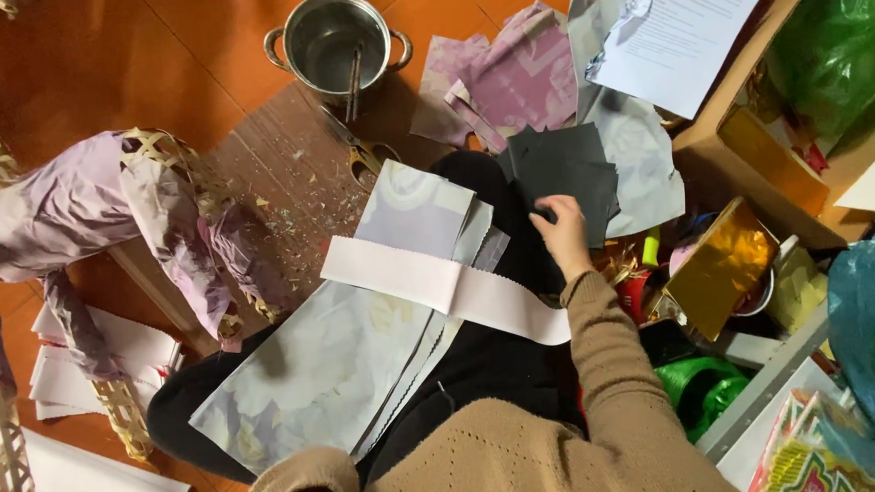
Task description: Decorating giraffe-shaped models by cutting paper and wrapping it around the legs
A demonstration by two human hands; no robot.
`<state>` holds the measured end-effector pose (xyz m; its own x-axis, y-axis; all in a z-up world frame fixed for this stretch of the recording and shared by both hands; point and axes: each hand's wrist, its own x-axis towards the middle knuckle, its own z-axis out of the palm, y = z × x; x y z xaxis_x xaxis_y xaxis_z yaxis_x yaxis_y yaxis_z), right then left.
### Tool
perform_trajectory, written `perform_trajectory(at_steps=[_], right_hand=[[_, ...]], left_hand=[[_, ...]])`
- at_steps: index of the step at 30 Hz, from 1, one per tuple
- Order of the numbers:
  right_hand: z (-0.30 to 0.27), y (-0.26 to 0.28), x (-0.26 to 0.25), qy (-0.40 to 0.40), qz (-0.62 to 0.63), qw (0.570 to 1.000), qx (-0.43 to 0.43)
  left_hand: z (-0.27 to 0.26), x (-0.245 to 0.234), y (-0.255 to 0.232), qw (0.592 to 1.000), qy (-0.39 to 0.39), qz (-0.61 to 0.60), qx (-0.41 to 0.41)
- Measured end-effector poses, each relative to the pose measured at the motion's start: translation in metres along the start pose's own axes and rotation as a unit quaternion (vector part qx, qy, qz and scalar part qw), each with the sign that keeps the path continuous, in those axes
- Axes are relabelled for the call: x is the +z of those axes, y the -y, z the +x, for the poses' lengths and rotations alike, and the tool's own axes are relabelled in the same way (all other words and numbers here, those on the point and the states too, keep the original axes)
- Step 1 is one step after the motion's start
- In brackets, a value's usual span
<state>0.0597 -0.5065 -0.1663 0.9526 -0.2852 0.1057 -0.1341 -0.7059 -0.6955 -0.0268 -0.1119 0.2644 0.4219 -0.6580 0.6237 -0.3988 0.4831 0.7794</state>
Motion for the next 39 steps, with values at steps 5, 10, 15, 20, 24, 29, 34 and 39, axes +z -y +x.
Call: perform_trajectory(at_steps=[5,10,15,20,24,29,34,39], right_hand=[[0.011,0.088,-0.042,-0.104,0.101,0.989,-0.01],[0.007,0.212,-0.103,-0.077,0.267,0.96,0.018],[-0.019,0.336,-0.104,0.079,0.307,0.937,-0.144],[-0.03,0.347,-0.043,0.185,0.273,0.913,-0.238],[-0.025,0.363,-0.026,0.381,0.271,0.862,-0.197],[-0.039,0.343,0.015,0.562,0.334,0.755,-0.047],[-0.038,0.315,0.052,0.526,0.305,0.793,-0.027],[-0.029,0.344,0.02,0.396,0.169,0.893,-0.134]], left_hand=[[-0.016,-0.001,0.016,1.0,0.007,0.007,0.004],[-0.057,0.008,0.064,0.92,-0.19,0.18,-0.291],[-0.08,0.001,0.128,0.87,-0.344,0.186,-0.299],[-0.107,-0.003,0.142,0.843,-0.414,0.171,-0.296],[-0.156,-0.008,0.145,0.784,-0.556,0.017,-0.276],[-0.197,-0.007,0.121,0.719,-0.637,-0.003,-0.276],[-0.241,0.001,0.131,0.642,-0.703,0.0,-0.305],[-0.266,0.017,0.138,0.601,-0.718,0.065,-0.344]])
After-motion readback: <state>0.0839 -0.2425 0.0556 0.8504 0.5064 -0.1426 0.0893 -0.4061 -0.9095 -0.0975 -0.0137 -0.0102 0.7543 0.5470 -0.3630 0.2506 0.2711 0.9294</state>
